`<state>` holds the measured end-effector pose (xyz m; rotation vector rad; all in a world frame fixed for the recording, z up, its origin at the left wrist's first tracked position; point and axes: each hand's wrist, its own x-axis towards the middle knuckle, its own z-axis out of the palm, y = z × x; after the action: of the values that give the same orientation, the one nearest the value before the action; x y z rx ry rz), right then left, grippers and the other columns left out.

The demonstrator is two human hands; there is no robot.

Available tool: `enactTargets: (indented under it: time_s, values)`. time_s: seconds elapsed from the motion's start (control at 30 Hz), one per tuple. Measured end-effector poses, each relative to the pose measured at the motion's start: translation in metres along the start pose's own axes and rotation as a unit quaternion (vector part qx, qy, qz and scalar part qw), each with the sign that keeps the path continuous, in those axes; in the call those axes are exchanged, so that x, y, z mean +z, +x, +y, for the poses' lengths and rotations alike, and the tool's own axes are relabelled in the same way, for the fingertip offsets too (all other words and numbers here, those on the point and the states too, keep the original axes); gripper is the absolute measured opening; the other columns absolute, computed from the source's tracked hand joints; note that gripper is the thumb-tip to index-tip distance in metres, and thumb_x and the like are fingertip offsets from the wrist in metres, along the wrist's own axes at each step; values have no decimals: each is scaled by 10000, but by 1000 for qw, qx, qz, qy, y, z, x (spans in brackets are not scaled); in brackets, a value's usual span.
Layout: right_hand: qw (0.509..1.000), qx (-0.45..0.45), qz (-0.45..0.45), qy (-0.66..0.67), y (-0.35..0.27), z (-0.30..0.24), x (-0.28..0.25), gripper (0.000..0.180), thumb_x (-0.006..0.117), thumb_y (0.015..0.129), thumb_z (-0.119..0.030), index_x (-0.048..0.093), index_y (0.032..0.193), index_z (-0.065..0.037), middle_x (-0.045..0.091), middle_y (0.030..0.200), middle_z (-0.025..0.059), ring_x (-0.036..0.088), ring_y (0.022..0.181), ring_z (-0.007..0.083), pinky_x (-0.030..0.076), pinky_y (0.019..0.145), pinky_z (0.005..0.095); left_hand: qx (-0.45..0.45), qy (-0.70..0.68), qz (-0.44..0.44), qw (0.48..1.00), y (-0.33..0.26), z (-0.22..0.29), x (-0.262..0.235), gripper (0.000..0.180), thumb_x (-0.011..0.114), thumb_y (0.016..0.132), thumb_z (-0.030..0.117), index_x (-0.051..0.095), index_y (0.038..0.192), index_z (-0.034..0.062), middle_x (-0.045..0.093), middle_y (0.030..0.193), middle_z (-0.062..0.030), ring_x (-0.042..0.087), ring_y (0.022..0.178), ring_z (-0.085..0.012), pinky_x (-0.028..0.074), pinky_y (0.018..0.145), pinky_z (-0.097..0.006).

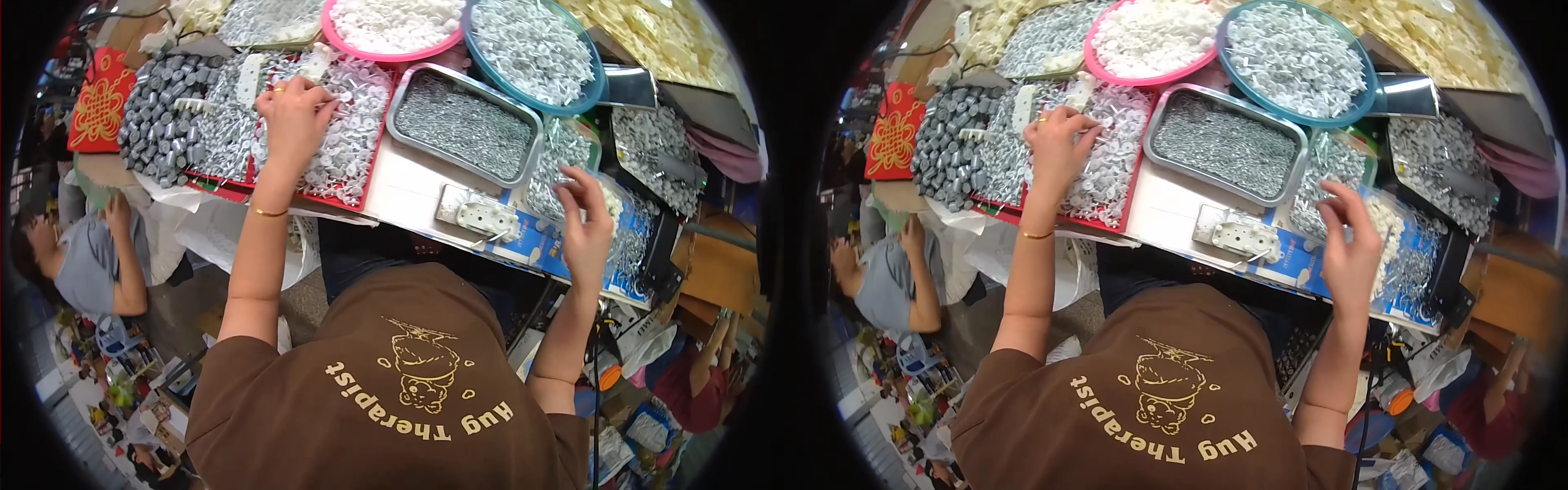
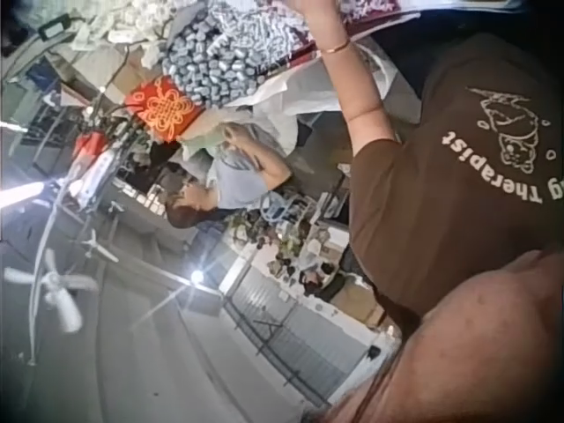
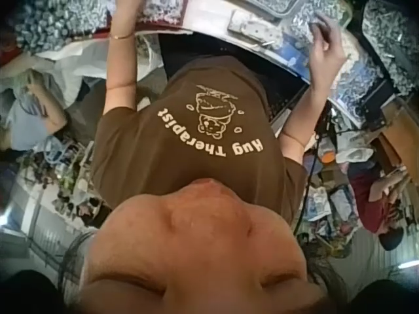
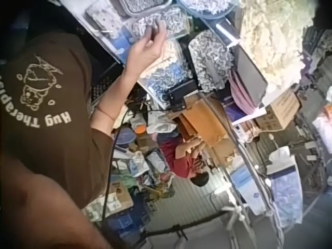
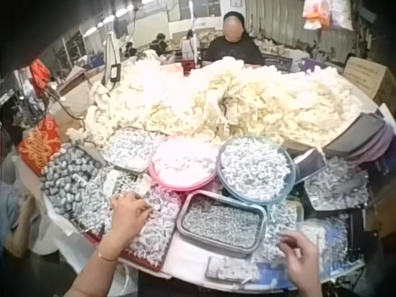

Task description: Assembling small plastic components and using a heat gun for processing.

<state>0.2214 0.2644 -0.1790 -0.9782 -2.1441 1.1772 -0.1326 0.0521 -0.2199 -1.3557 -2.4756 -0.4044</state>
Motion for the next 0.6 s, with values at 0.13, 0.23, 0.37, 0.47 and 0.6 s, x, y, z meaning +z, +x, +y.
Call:
enactTargets:
  time_s: [0.13,0.23,0.37,0.47,0.6]
  values:
    - [988,76,5,135,-22,-17,8,78,549,1019,-15,613,1039,24,743,988,127,693,922,152,527,838,273,-1,-80,44,996,-8,14,-9,79,681,888,157,658,944,107,678,961,-15,606,970,-226,311,951,-477]
    - [995,2,-54,79,-28,-28,28,41,612,979,-18,604,960,17,736,1084,165,692,969,183,530,870,313,-38,-218,0,975,-18,47,-13,115,646,926,156,616,1013,86,699,983,-23,622,946,-206,296,976,-457]
    - [991,-104,-49,-72,-31,-9,43,62,670,891,4,612,912,6,729,1064,140,662,958,278,495,867,383,-45,-436,-54,897,-23,105,-28,162,813,817,181,716,861,60,719,827,-27,665,778,-173,426,797,-317]
    - [984,-136,-33,-113,-33,-8,44,78,669,862,22,605,902,3,712,1019,124,634,940,323,487,847,405,14,-457,-99,884,-29,129,-26,126,801,830,137,767,929,67,747,906,-39,650,860,-165,451,857,-313]
    - [965,-184,-36,-185,-36,-14,45,105,673,834,31,594,897,1,696,1022,120,625,946,339,482,850,427,33,-460,-147,875,-41,159,-15,119,792,839,151,775,950,110,751,917,-12,657,884,-142,370,918,-339]
